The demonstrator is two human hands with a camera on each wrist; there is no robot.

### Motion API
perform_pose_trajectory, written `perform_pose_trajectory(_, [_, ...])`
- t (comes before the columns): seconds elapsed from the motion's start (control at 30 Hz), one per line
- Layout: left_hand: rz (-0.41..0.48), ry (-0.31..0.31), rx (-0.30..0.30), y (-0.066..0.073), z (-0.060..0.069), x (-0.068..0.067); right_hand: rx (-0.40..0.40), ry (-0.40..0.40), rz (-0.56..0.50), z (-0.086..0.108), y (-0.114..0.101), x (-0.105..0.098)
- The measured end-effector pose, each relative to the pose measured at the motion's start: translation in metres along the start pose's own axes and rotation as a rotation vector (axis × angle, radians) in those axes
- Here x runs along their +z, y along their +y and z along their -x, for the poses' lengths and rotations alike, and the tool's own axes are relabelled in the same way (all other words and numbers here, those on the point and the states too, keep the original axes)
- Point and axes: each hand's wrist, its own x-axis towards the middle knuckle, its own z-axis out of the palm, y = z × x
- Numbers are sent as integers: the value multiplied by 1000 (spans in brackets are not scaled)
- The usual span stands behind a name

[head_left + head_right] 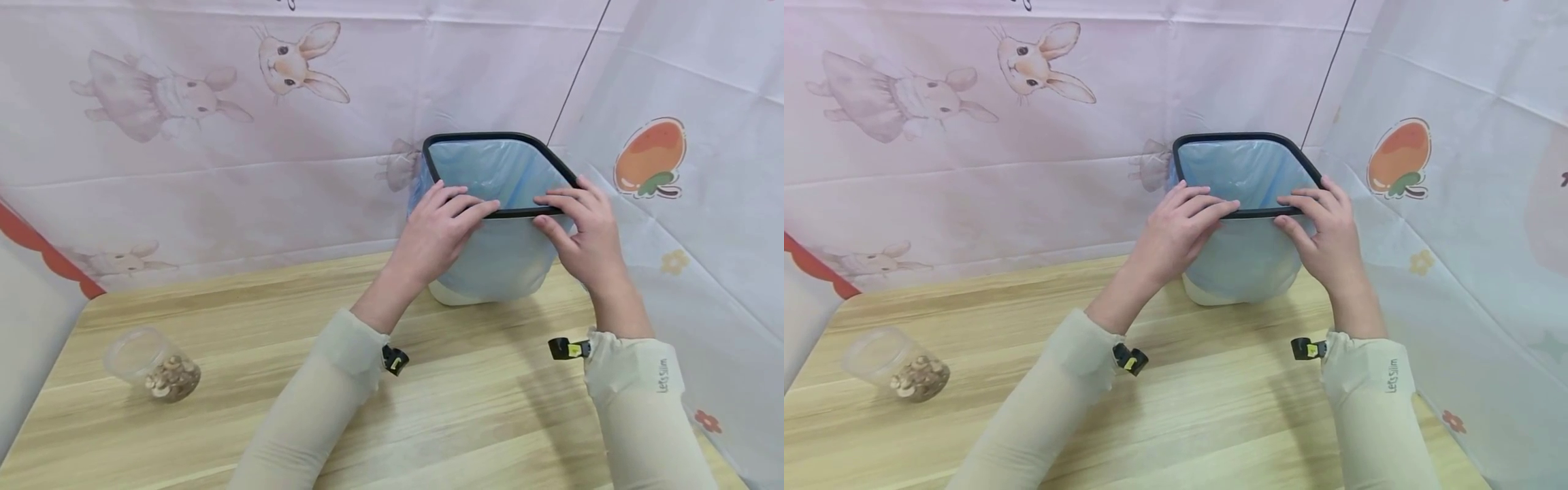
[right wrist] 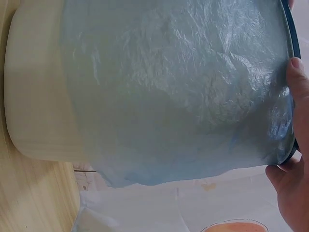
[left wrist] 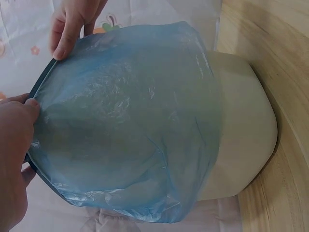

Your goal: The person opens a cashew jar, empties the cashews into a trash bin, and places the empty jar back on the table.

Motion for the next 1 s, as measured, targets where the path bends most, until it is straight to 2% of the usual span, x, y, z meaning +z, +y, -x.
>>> perform_pose_trajectory(0.17, [-8, 24, 0, -1, 3, -4, -26, 20, -6, -3, -5, 4])
perform_pose_trajectory(0.4, [-5, 45, 14, -4, 7, -8, -10, 34, -21, -2, -11, 7])
perform_pose_trajectory(0.73, [2, 25, 7, -4, 10, -15, -14, 38, -11, -3, -18, 9])
perform_pose_trajectory(1.0, [-6, 39, 15, -7, 17, -23, -5, 43, 6, -2, -26, 15])
